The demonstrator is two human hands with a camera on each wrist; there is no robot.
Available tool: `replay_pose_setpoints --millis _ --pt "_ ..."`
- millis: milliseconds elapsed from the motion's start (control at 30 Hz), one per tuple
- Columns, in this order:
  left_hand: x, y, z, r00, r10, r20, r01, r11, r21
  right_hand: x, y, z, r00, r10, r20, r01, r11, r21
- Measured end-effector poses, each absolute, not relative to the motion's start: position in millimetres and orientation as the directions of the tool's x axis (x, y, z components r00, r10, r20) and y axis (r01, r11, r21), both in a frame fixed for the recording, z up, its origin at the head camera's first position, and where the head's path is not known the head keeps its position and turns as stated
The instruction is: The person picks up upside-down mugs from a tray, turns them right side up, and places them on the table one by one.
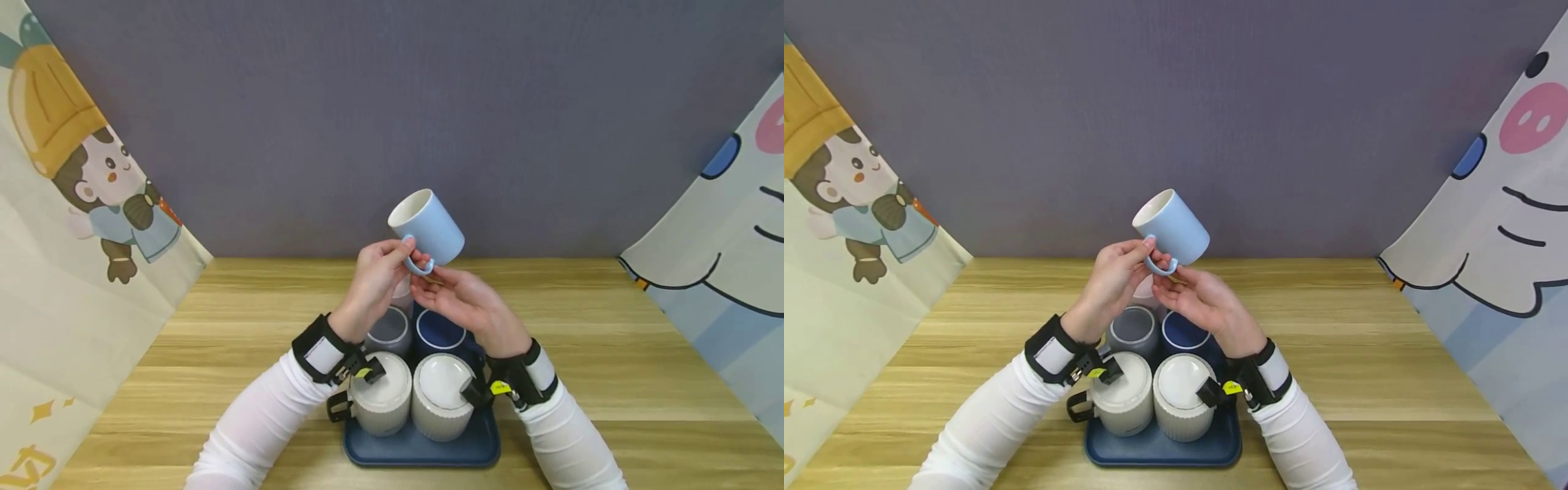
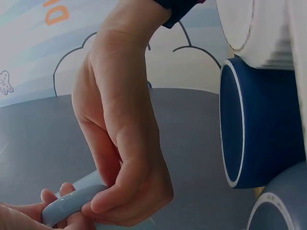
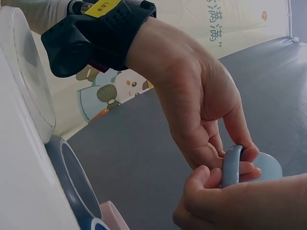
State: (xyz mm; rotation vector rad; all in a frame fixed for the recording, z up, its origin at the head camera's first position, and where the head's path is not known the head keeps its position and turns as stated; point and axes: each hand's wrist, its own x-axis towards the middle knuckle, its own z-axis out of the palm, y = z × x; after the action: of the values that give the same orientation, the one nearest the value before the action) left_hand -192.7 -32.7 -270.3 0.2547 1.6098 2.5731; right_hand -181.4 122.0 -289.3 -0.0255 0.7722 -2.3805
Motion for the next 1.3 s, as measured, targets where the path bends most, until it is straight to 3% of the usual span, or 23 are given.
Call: replay_pose_setpoints --millis 233,533,800,1000,1300 --pt "-193 -35 -269 -0.984 0.149 0.101 0.028 -0.423 0.906 -181 130 -287 -0.771 -0.618 -0.154 0.576 -0.572 -0.584" --pt "-192 -51 -266 -0.980 0.124 0.158 0.090 -0.434 0.896 -177 139 -287 -0.796 -0.581 -0.171 0.399 -0.291 -0.870" --pt "-192 -73 -265 -0.983 0.089 0.159 0.112 -0.392 0.913 -167 151 -285 -0.907 -0.415 -0.068 0.143 -0.153 -0.978" --pt "-196 -84 -265 -0.986 0.036 0.163 0.134 -0.411 0.902 -166 156 -285 -0.956 -0.290 -0.051 0.084 -0.104 -0.991" --pt "-203 -102 -278 -0.983 -0.066 0.169 0.182 -0.360 0.915 -165 164 -293 -0.999 -0.044 0.003 -0.013 0.209 -0.978"
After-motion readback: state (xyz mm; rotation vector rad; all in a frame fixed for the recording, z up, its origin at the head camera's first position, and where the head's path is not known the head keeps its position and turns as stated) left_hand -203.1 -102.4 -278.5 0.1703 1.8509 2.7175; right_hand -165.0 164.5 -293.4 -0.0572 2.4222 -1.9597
